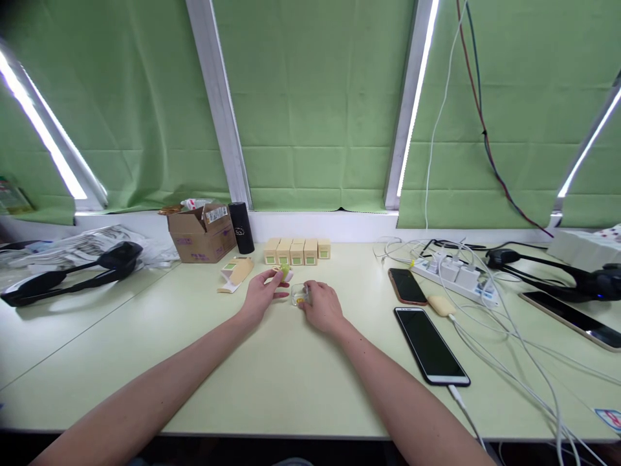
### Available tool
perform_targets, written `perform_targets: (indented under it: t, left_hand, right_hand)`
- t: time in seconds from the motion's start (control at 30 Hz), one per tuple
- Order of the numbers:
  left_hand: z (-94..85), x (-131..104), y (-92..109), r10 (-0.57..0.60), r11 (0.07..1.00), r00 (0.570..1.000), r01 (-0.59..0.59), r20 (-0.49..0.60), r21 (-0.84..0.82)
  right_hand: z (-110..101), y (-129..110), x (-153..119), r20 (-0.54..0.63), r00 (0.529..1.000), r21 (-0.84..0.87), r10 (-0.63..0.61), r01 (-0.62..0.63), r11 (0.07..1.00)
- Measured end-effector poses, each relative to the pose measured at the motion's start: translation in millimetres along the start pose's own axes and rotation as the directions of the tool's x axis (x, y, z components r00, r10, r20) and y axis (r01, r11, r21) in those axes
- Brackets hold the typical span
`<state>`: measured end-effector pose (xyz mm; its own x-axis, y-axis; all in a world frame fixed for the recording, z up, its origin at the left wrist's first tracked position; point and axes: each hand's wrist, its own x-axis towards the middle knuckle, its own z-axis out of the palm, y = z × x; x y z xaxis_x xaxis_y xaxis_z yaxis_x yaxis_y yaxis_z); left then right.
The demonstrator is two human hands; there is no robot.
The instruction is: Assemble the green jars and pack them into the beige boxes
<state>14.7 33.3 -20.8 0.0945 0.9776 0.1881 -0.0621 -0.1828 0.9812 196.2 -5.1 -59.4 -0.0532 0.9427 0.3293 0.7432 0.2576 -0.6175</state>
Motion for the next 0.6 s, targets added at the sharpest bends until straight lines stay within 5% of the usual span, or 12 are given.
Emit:
perform_targets:
  t: [0.13,0.27,0.6]
  left_hand:
    - [0.3,0.2,1.0,-0.022,0.998,1.0,0.022,-0.002,-0.061]
    - [-1.9,2.4,3.3,0.046,0.995,0.997,-0.051,-0.06,-0.087]
    - [-3.8,2.8,4.6,0.123,0.991,0.989,-0.127,-0.086,-0.047]
  right_hand:
    - [-2.6,-5.7,-5.5,-0.088,0.996,0.225,0.018,0.002,0.974]
    - [-7.6,-10.7,-12.2,-0.24,0.969,0.372,-0.058,0.147,0.917]
    - [-11.6,-27.4,-26.8,-0.354,0.806,0.056,-0.473,0.524,0.85]
